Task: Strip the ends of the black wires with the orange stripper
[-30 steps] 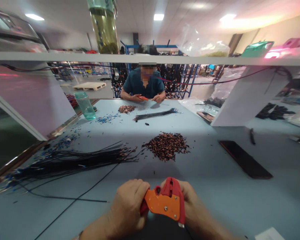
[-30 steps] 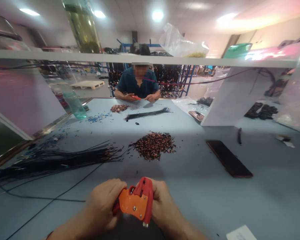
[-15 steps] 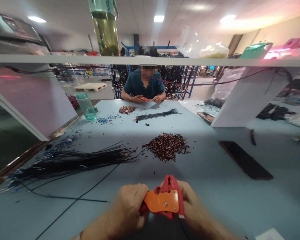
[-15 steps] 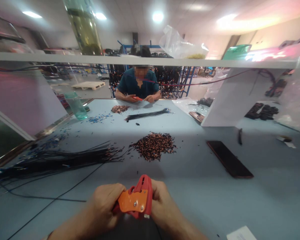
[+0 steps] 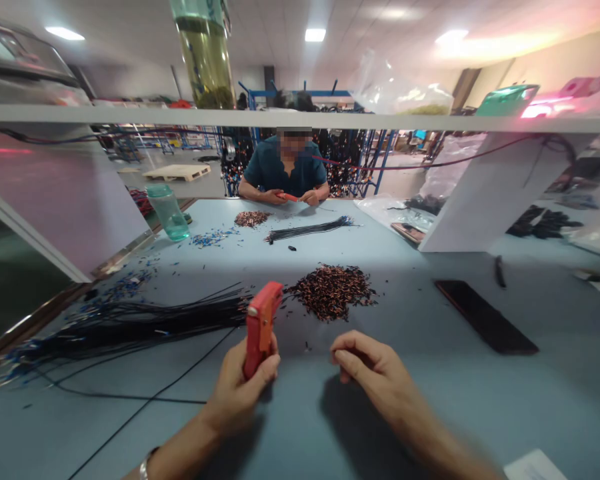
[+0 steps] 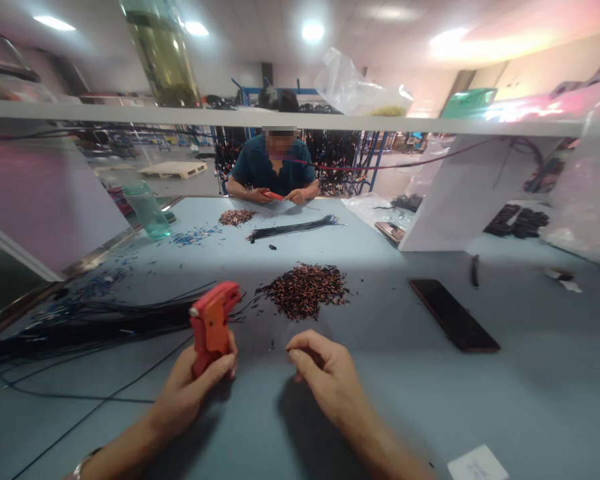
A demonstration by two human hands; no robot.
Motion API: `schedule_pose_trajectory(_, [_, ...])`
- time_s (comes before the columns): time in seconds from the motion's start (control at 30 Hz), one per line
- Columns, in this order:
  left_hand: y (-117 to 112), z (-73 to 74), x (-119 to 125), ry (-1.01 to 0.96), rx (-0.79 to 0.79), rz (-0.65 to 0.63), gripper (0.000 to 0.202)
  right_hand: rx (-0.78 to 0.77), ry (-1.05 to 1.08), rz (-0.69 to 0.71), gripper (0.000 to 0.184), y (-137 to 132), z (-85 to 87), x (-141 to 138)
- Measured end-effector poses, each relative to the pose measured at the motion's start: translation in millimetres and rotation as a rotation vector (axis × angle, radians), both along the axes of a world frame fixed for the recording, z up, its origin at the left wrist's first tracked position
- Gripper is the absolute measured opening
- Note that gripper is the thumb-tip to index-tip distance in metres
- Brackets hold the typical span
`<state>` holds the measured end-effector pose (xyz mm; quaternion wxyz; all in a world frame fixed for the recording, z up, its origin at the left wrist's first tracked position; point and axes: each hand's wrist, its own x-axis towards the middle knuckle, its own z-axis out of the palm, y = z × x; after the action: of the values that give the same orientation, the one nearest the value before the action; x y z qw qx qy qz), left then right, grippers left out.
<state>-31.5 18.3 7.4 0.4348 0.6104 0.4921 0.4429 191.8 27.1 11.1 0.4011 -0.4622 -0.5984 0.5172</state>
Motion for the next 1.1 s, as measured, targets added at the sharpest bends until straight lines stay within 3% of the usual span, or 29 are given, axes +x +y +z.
schedule_pose_trajectory(0.13, [1, -0.1, 3, -0.476, -0.259, -0.058, 0.016, 0.184, -0.167, 0.001, 0.016, 6, 0.0, 5])
schedule_pose_trajectory(0.27, [0, -1.6, 7, -0.701, -0.428, -0.165, 0.015, 0.227, -0.3, 0.021, 0.014, 8, -2.6, 5])
schedule_pose_trajectory(0.5, [4, -1.2, 4, -0.814, -0.552, -0.219, 0.016, 0.326, -0.444, 0.072, 0.012, 8, -10.7, 2])
schedule_pose_trajectory(0.73, [-4, -3.3, 9, -0.817, -0.538, -0.165, 0.017, 0.231, -0.317, 0.095, 0.016, -1, -4.9, -5])
schedule_pose_trajectory(1.1, [-11, 2.0, 17, -0.915, -0.573, -0.302, 0.019, 0.164, -0.209, 0.146, 0.019, -11, -7.4, -16])
